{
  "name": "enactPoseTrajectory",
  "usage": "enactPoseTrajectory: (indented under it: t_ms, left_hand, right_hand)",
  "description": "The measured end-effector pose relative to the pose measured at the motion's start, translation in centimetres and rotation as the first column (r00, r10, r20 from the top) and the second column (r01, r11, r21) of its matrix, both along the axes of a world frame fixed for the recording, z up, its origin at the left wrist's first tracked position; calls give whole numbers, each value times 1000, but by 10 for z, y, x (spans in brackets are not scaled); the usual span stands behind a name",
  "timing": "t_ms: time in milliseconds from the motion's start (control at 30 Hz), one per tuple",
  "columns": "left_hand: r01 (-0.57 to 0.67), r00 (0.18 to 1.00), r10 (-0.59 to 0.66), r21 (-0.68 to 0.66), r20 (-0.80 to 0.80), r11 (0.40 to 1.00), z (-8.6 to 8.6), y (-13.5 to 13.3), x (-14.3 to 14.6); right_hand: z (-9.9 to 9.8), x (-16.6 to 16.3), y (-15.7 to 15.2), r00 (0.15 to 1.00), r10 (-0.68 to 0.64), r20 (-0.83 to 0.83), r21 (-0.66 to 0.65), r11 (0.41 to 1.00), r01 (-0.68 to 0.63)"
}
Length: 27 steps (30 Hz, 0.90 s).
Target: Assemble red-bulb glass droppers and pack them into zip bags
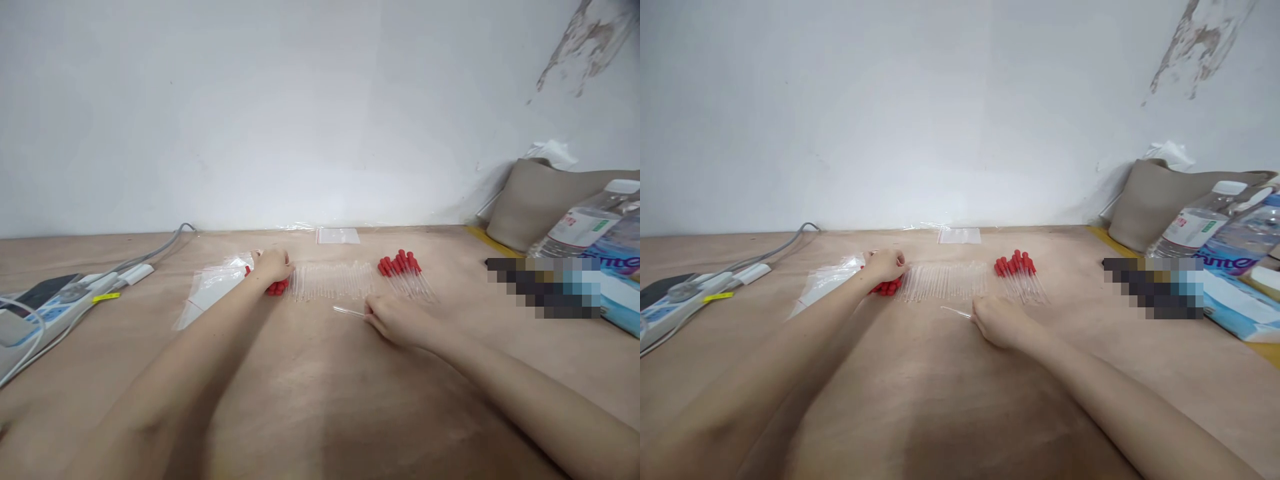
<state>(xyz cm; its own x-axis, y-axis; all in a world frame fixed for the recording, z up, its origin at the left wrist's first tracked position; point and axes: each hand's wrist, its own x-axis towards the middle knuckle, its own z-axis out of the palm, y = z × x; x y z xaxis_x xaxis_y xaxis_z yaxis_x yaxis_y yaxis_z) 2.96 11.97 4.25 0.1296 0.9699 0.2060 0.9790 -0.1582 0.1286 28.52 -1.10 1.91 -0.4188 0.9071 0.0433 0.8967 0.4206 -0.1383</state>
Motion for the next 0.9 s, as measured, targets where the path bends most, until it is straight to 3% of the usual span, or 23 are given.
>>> enactPoseTrajectory:
  t_ms: [133,400,567,633,733,800,900]
  left_hand:
    - [-21,999,21,-11,-28,1000,-3,5,1]
    - [-73,996,76,101,-35,992,3,1,5]
    - [-93,995,88,154,37,984,15,-10,1]
    - [-56,991,30,196,133,979,15,-22,-1]
    - [141,896,-254,308,364,941,2,-54,1]
    - [291,811,-410,321,417,901,-14,-78,4]
    - [433,681,-484,231,550,871,-39,-105,11]
  right_hand:
    - [-3,0,3,997,37,-62,3,999,-37]
    - [-14,-18,-1,961,-33,-276,28,999,42]
    - [-19,-23,-2,963,-16,-267,99,994,44]
    - [-19,-23,-3,968,-6,-251,157,986,47]
    - [-21,-20,-4,946,32,-324,222,974,43]
    - [-24,-18,-2,889,29,-457,211,975,76]
    - [-31,-15,4,768,19,-640,158,982,107]
